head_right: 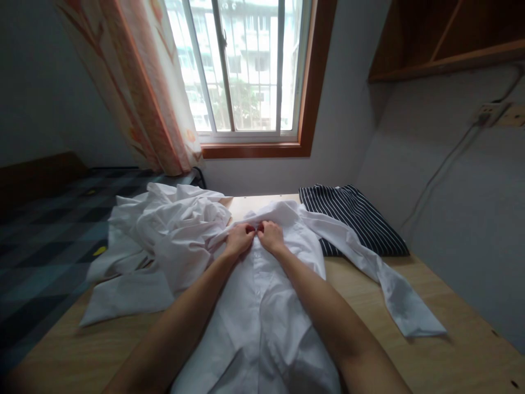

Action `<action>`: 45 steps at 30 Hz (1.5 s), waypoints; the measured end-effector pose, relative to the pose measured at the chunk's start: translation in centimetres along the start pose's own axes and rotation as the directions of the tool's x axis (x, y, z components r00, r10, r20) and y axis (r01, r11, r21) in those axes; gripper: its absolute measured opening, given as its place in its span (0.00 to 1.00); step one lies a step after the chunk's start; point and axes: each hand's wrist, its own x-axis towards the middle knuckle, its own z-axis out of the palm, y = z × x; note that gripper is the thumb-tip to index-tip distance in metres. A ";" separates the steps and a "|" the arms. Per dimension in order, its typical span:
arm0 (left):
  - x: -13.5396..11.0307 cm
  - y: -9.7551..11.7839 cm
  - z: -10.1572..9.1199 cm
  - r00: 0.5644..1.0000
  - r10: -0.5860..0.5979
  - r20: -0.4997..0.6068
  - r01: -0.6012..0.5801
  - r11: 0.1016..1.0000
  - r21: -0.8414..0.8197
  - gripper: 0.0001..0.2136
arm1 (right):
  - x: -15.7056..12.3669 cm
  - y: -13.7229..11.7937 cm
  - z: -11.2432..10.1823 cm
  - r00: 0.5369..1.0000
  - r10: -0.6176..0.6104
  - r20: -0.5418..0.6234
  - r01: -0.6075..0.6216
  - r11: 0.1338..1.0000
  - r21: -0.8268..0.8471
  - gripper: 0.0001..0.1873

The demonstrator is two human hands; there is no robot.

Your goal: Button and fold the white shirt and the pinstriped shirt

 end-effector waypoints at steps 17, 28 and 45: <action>-0.4 -0.4 1.7 0.977 0.078 -0.200 -0.151 0.911 -0.384 0.06 | -1.3 0.9 0.7 0.982 -0.028 -0.187 0.085 0.950 0.299 0.05; -0.2 -0.7 1.8 0.968 0.109 -0.226 -0.203 0.869 -0.451 0.05 | -1.4 1.0 1.1 0.975 0.014 -0.221 0.065 0.935 0.349 0.05; -0.6 -0.1 2.3 0.972 0.085 -0.218 -0.211 0.725 -0.655 0.03 | -0.6 1.9 1.0 0.983 0.020 -0.184 0.120 0.692 0.712 0.09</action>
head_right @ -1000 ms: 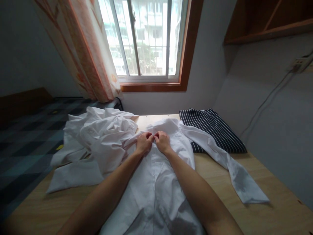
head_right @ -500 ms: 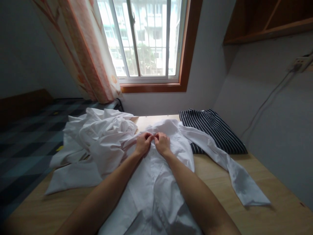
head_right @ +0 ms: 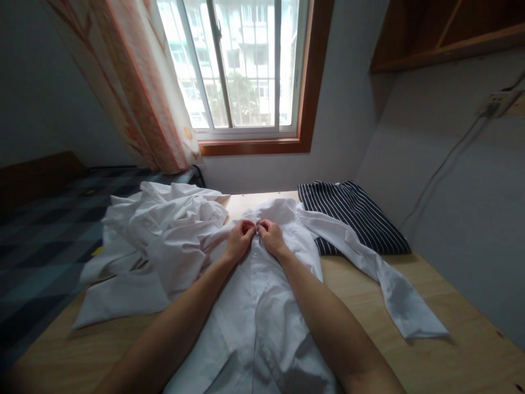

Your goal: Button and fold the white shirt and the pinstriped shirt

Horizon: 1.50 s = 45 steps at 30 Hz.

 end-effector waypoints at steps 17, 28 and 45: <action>1.7 -1.4 -1.9 0.971 -0.012 -0.240 0.089 0.946 0.313 0.03 | -0.9 -0.7 -2.4 0.998 0.053 0.019 -0.052 0.996 -0.068 0.14; 0.6 0.3 -1.7 0.992 0.092 -0.090 -0.035 0.865 0.501 0.09 | -7.4 -3.4 -4.1 0.995 -0.038 0.090 0.092 0.681 -0.727 0.04; -4.0 1.8 -1.4 0.989 -0.009 0.150 -0.080 0.814 0.576 0.06 | -6.2 -4.3 -2.1 0.982 -0.093 0.167 0.179 0.753 -0.633 0.05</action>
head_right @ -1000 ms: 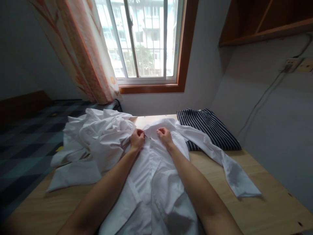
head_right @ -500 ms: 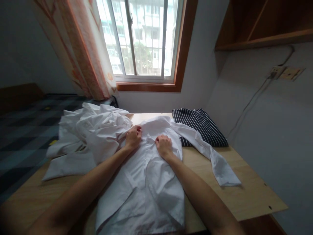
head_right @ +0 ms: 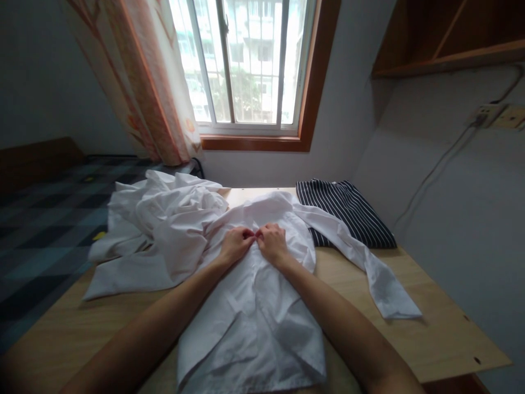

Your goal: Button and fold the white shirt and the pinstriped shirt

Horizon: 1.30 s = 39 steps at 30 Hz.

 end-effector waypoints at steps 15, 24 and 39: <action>-0.6 0.0 -0.3 0.993 0.049 -0.109 -0.078 0.955 -0.285 0.03 | 0.0 1.4 0.7 0.996 0.028 -0.080 -0.003 0.954 0.301 0.02; -0.2 -0.7 -0.1 0.999 0.036 -0.003 -0.033 0.900 -0.434 0.03 | -0.4 0.9 0.5 0.997 0.036 -0.072 -0.019 0.973 0.229 0.03; -1.0 0.3 -0.1 0.989 0.119 -0.083 -0.142 0.905 -0.401 0.03 | -0.3 1.0 0.9 0.989 0.117 -0.088 -0.079 0.933 0.352 0.05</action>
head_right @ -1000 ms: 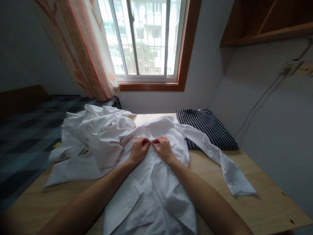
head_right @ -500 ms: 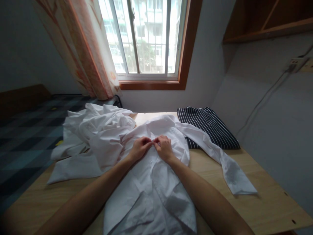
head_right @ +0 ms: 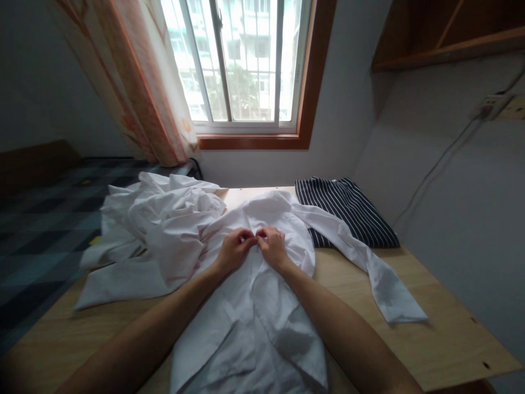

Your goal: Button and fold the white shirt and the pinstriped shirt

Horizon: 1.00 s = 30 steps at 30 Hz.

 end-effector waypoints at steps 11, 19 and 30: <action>0.1 -0.3 -0.1 0.998 -0.051 -0.047 0.050 0.998 -0.036 0.04 | 0.3 0.9 0.0 0.994 -0.102 0.044 0.093 0.980 0.174 0.08; 0.8 -0.9 -1.2 0.952 -0.108 -0.286 0.116 0.993 0.011 0.05 | -0.4 -0.3 -1.7 0.976 -0.145 0.163 0.141 0.989 0.038 0.15; 1.5 -2.3 -2.2 0.915 -0.094 -0.391 0.188 0.959 0.210 0.07 | -4.6 -0.6 -7.8 0.920 -0.162 0.358 0.324 0.829 -0.456 0.08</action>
